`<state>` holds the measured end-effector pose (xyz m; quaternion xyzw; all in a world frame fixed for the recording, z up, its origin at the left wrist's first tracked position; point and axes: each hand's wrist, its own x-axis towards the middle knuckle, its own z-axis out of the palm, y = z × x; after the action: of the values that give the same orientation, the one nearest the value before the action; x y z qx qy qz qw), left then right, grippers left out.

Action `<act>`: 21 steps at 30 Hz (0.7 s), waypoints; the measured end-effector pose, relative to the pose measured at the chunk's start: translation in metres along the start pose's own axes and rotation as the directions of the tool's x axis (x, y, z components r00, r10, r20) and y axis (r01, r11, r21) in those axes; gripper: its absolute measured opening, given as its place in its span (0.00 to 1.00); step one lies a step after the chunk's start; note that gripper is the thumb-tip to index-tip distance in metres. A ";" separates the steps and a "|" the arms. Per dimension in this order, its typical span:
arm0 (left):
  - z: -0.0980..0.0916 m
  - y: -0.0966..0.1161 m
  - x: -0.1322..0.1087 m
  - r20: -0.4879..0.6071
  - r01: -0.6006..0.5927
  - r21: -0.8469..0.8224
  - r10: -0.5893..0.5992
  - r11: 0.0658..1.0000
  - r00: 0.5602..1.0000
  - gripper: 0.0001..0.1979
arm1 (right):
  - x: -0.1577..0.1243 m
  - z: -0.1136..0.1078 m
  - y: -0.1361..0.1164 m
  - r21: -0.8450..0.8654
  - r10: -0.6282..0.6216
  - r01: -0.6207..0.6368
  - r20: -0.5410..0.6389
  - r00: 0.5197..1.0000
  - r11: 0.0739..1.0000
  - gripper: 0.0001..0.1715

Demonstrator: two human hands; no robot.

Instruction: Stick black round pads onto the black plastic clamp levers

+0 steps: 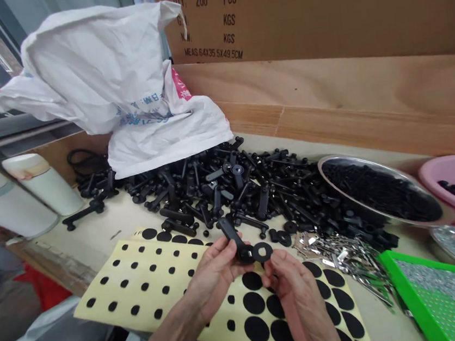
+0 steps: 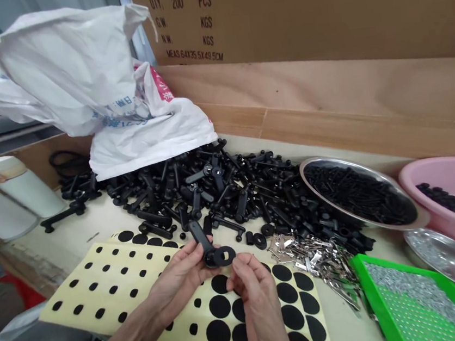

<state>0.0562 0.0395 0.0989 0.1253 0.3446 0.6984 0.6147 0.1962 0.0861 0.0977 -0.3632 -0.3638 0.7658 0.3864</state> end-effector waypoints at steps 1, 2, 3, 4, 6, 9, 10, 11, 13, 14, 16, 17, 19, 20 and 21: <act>0.000 0.000 0.001 -0.006 -0.007 -0.005 0.007 1.000 1.000 0.09 | 0.000 0.001 0.001 -0.020 0.006 -0.006 -0.010 1.000 1.000 0.13; 0.000 -0.001 0.001 -0.009 -0.012 -0.010 0.012 1.000 1.000 0.09 | 0.000 0.002 0.001 -0.042 0.010 -0.011 -0.015 1.000 0.999 0.15; 0.001 -0.002 0.001 -0.007 -0.013 -0.012 0.013 1.000 1.000 0.09 | 0.001 0.003 0.002 -0.065 0.015 -0.016 -0.015 1.000 0.998 0.16; 0.001 -0.003 0.001 -0.004 -0.012 -0.013 0.012 1.000 1.000 0.09 | 0.001 0.004 0.003 -0.091 0.018 -0.019 -0.013 1.000 0.996 0.17; 0.001 -0.006 0.001 0.002 -0.003 -0.012 0.003 1.000 1.000 0.10 | 0.002 0.003 0.005 -0.146 0.012 -0.014 -0.018 1.000 0.989 0.17; 0.001 -0.009 0.002 -0.001 0.005 -0.013 -0.005 1.000 1.000 0.10 | 0.002 0.001 0.006 -0.206 -0.006 -0.001 -0.033 0.999 0.979 0.16; 0.001 -0.009 0.002 -0.007 0.006 -0.014 -0.006 1.000 1.000 0.10 | 0.002 0.001 0.006 -0.216 -0.009 0.000 -0.038 0.999 0.976 0.16; 0.000 -0.009 0.002 -0.010 0.006 -0.013 -0.006 1.000 1.000 0.11 | 0.002 0.001 0.006 -0.222 -0.007 -0.003 -0.044 0.999 0.975 0.16; 0.000 -0.008 0.002 -0.013 0.001 -0.007 -0.001 1.000 1.000 0.11 | 0.001 0.000 0.006 -0.228 -0.001 -0.012 -0.056 0.998 0.974 0.16; 0.000 -0.008 0.002 -0.009 0.000 -0.005 0.000 1.000 1.000 0.11 | 0.001 0.001 0.006 -0.228 0.000 -0.014 -0.062 0.998 0.974 0.16; -0.001 -0.008 0.002 0.000 -0.002 -0.006 0.002 1.000 1.000 0.11 | 0.001 0.001 0.006 -0.231 -0.001 -0.016 -0.073 0.997 0.973 0.16; -0.001 -0.008 0.002 0.005 -0.002 -0.007 0.002 1.000 1.000 0.11 | 0.002 0.001 0.006 -0.237 -0.001 -0.017 -0.075 0.997 0.971 0.17; -0.001 -0.009 0.001 0.005 0.001 -0.012 0.000 1.000 1.000 0.11 | 0.002 0.001 0.006 -0.257 -0.005 -0.015 -0.077 0.997 0.966 0.17; -0.001 -0.009 0.001 0.000 0.002 -0.015 -0.002 1.000 1.000 0.11 | 0.002 0.001 0.006 -0.269 -0.009 -0.013 -0.079 0.997 0.963 0.17; -0.001 -0.010 0.001 -0.005 0.004 -0.020 -0.004 1.000 1.000 0.11 | 0.002 0.001 0.006 -0.280 -0.015 -0.009 -0.082 0.996 0.960 0.17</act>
<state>0.0626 0.0403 0.0914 0.1170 0.3394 0.7009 0.6164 0.1925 0.0852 0.0925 -0.4456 -0.4526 0.6901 0.3470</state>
